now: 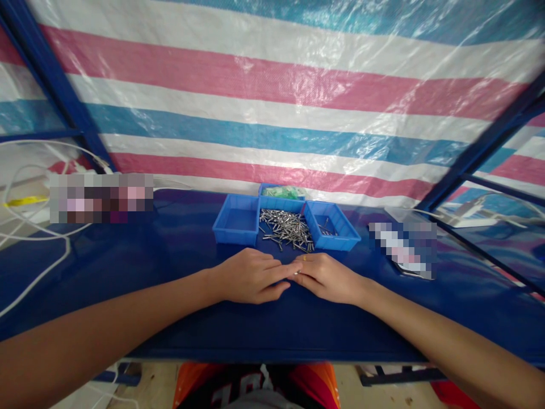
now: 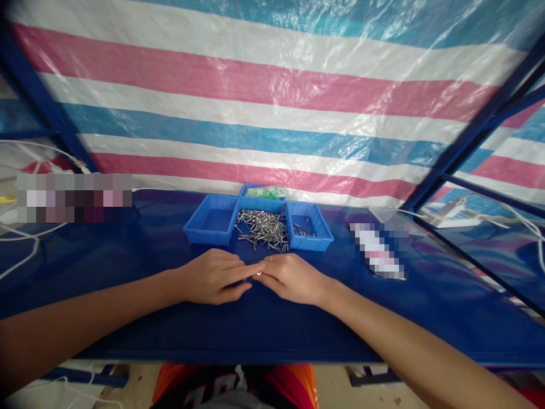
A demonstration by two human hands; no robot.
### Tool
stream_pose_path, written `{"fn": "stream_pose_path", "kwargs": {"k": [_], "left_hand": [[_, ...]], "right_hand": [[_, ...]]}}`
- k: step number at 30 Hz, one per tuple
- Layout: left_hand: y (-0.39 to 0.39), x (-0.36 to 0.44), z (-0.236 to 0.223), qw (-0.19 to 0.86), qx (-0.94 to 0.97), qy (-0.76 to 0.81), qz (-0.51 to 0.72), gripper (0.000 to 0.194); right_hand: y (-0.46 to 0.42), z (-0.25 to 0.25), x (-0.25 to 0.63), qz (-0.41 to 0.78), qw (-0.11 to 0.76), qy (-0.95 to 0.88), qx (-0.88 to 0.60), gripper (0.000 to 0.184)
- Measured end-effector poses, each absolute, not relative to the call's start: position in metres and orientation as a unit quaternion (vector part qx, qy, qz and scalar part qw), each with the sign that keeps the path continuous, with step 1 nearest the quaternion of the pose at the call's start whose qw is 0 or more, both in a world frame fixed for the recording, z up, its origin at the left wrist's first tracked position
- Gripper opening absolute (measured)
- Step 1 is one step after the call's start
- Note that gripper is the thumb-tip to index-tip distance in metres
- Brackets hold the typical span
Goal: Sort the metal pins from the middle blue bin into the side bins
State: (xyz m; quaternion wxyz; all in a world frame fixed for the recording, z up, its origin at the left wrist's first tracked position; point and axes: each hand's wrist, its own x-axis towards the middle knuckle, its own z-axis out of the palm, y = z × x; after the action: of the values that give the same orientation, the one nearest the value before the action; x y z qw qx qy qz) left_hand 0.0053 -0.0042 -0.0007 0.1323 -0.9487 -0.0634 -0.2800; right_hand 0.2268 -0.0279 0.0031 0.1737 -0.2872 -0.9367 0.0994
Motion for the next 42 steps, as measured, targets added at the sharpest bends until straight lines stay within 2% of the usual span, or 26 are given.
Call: {"fn": "stream_pose_path", "kwargs": {"k": [6, 15, 21, 28, 31, 35, 42], "left_hand": [[-0.004, 0.005, 0.002, 0.128, -0.950, -0.080, -0.273, 0.035], [-0.006, 0.003, 0.005, 0.135, -0.946, -0.090, -0.281, 0.023], [-0.003, 0.001, 0.003, 0.143, -0.942, -0.119, -0.278, 0.025], [0.005, 0.000, 0.000, 0.123, -0.951, -0.174, -0.225, 0.024], [0.005, 0.001, -0.002, 0.092, -0.957, -0.176, -0.210, 0.023], [0.005, 0.000, -0.002, 0.072, -0.962, -0.172, -0.198, 0.022], [0.003, 0.001, 0.001, 0.096, -0.965, -0.165, -0.180, 0.023]], "right_hand": [[-0.027, 0.004, 0.226, 0.126, 0.190, -0.931, -0.285, 0.031], [-0.027, 0.006, 0.227, 0.141, 0.168, -0.927, -0.304, 0.026], [-0.027, 0.013, 0.231, 0.140, 0.174, -0.923, -0.312, 0.023], [-0.030, 0.018, 0.232, 0.162, 0.247, -0.902, -0.316, 0.020], [-0.033, 0.017, 0.230, 0.200, 0.241, -0.902, -0.297, 0.016], [-0.034, 0.017, 0.230, 0.212, 0.231, -0.906, -0.284, 0.021], [-0.031, 0.019, 0.232, 0.197, 0.224, -0.908, -0.296, 0.019]]}}
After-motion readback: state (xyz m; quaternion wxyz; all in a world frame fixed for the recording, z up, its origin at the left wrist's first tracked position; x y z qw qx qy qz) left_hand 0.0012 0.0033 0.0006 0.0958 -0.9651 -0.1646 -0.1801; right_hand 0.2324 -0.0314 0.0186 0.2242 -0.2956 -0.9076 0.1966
